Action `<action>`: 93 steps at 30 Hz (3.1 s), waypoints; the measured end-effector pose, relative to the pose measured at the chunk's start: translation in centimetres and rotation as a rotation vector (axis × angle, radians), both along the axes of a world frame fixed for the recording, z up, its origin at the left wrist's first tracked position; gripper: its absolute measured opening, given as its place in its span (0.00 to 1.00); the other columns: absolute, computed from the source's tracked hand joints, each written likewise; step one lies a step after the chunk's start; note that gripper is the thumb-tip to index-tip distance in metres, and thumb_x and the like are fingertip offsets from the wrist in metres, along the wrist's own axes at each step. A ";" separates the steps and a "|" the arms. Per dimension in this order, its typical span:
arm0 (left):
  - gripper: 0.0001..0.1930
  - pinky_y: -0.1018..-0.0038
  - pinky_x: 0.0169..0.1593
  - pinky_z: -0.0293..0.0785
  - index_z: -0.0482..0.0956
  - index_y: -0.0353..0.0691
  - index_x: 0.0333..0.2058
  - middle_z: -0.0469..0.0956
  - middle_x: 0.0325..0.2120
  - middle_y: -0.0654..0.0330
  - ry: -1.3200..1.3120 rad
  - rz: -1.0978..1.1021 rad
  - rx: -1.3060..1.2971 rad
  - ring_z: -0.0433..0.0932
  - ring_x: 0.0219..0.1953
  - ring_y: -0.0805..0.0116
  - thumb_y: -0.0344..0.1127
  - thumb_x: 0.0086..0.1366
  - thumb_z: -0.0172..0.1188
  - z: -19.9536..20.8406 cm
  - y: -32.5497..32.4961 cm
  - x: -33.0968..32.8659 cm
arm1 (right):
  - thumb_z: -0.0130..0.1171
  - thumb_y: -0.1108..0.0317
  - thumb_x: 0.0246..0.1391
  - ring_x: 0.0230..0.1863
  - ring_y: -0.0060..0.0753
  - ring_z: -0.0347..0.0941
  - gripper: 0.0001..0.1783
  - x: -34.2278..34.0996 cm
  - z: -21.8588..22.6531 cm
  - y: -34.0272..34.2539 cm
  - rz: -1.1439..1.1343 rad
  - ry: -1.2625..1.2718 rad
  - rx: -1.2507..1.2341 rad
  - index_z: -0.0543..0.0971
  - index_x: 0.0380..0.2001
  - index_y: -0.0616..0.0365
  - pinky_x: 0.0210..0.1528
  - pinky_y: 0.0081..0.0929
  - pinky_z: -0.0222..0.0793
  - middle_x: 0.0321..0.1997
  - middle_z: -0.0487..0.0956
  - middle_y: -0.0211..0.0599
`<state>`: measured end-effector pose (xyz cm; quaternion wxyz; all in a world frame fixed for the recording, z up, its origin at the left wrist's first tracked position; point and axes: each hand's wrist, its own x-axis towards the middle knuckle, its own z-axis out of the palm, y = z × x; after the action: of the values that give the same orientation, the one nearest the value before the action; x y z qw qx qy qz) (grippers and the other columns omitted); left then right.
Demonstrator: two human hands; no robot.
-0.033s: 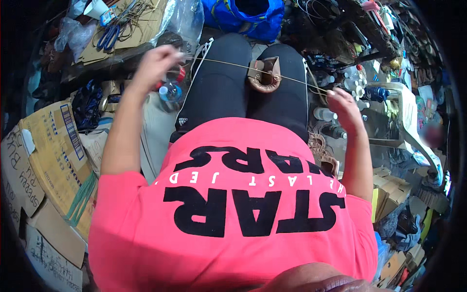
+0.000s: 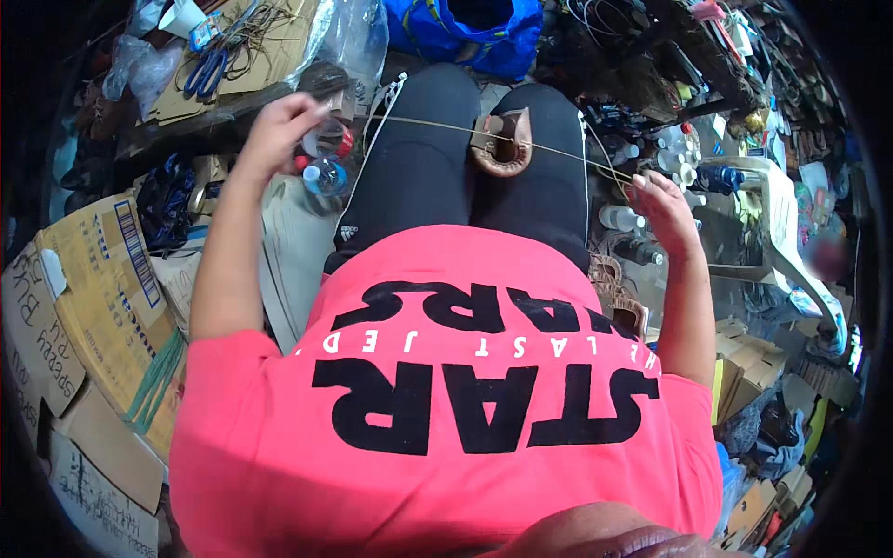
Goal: Hand-stitching the leather upper of a moccasin-style shoe.
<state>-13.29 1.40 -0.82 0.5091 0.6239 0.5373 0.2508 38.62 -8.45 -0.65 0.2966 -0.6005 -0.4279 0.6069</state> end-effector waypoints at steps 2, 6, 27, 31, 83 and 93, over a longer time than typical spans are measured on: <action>0.09 0.80 0.37 0.66 0.76 0.38 0.28 0.75 0.25 0.67 -0.003 0.073 -0.063 0.71 0.30 0.79 0.37 0.62 0.56 -1.8 -0.4 -1.8 | 0.54 0.57 0.57 0.23 0.14 0.53 0.13 0.7 -0.5 0.1 0.031 -0.076 -0.041 0.76 0.30 0.56 0.26 0.14 0.51 0.20 0.60 0.17; 0.12 0.73 0.46 0.69 0.78 0.38 0.40 0.78 0.35 0.56 0.390 0.200 0.537 0.76 0.41 0.66 0.36 0.58 0.59 -1.0 -0.7 2.9 | 0.50 0.62 0.59 0.27 0.18 0.59 0.16 0.2 0.5 0.5 0.039 -0.435 0.032 0.76 0.47 0.58 0.31 0.18 0.59 0.28 0.66 0.25; 0.10 0.79 0.43 0.70 0.81 0.34 0.35 0.80 0.29 0.64 -0.249 -0.701 -0.198 0.75 0.32 0.78 0.32 0.56 0.62 -1.4 2.8 20.4 | 0.61 0.81 0.42 0.35 0.20 0.70 0.09 -10.0 1.0 5.4 0.407 -0.341 0.498 0.80 0.29 0.58 0.38 0.18 0.67 0.31 0.73 0.27; 0.11 0.78 0.44 0.70 0.81 0.34 0.38 0.80 0.31 0.63 -0.229 -0.719 -0.257 0.75 0.34 0.77 0.32 0.56 0.61 -1.2 3.0 20.1 | 0.63 0.79 0.42 0.32 0.21 0.72 0.09 -10.2 -0.1 3.9 0.300 -0.354 0.622 0.81 0.30 0.57 0.36 0.19 0.68 0.30 0.76 0.29; 0.16 0.72 0.42 0.75 0.80 0.41 0.37 0.80 0.32 0.55 -0.185 -0.090 -0.095 0.79 0.33 0.65 0.45 0.66 0.49 2.2 1.5 10.8 | 0.49 0.54 0.60 0.36 0.30 0.74 0.17 -4.1 -2.8 2.4 -0.333 0.372 -0.172 0.74 0.33 0.58 0.43 0.31 0.67 0.34 0.76 0.36; 0.26 0.67 0.55 0.66 0.70 0.45 0.54 0.72 0.51 0.53 0.395 -0.507 0.586 0.75 0.48 0.60 0.42 0.57 0.59 5.1 -5.7 10.1 | 0.66 0.66 0.44 0.27 0.21 0.64 0.31 -11.7 4.7 6.2 0.400 -0.331 0.487 0.71 0.54 0.47 0.35 0.20 0.65 0.27 0.67 0.27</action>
<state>-3.24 -4.29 4.27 0.2434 0.8902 0.3603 0.1359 26.93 -2.30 4.03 0.2328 -0.5068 -0.7114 0.4277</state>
